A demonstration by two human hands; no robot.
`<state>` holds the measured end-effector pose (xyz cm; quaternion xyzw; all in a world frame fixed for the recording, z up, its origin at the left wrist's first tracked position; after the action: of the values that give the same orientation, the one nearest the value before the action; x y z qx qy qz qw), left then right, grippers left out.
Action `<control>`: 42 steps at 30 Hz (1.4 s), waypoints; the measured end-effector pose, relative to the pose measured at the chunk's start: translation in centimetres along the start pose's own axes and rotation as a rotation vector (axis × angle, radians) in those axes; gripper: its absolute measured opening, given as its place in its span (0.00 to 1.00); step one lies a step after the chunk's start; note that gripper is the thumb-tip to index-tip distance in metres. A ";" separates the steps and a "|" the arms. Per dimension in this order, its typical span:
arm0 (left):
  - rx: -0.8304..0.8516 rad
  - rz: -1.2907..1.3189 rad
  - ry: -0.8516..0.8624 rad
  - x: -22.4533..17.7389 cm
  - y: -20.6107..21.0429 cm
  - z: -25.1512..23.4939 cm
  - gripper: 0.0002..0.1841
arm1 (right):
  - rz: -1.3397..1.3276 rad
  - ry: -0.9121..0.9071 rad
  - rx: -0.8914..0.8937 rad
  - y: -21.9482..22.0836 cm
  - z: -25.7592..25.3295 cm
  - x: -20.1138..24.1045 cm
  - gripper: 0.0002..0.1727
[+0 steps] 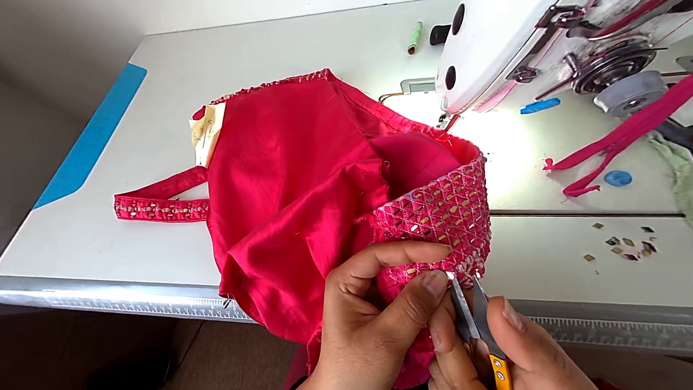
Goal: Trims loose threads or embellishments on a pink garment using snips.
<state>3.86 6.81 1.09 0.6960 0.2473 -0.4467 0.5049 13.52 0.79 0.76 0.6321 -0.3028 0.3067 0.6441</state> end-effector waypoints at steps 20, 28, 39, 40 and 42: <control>-0.065 -0.027 0.049 0.0 -0.3 0.4 0.11 | 0.953 -0.579 -0.142 -0.1 0.3 4.1 0.12; -0.010 -0.031 0.102 -0.2 -0.1 0.4 0.13 | 1.162 -0.696 -0.249 0.1 0.1 4.6 0.09; -0.251 -0.042 -0.038 -0.3 -0.3 -0.1 0.38 | 1.478 -0.959 -0.107 1.8 0.6 4.3 0.03; -0.257 -0.040 -0.044 -0.2 -0.3 -0.1 0.37 | 1.514 -0.995 -0.081 2.0 0.7 4.1 0.03; -0.257 -0.020 -0.059 -0.1 -0.3 -0.1 0.36 | 1.548 -1.053 -0.019 2.2 0.9 3.6 0.04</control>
<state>3.58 7.04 1.03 0.6095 0.2943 -0.4366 0.5928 14.04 -0.06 4.99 0.3067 -0.8946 0.3218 0.0457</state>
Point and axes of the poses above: each hand's wrist, its own z-axis away from the middle knuckle, its own y-axis out of the palm, x = y × z, the point moved 7 cm from there along -z, towards the middle knuckle, and after that the axes turned 7 degrees about -y, right-handed, at the moved point
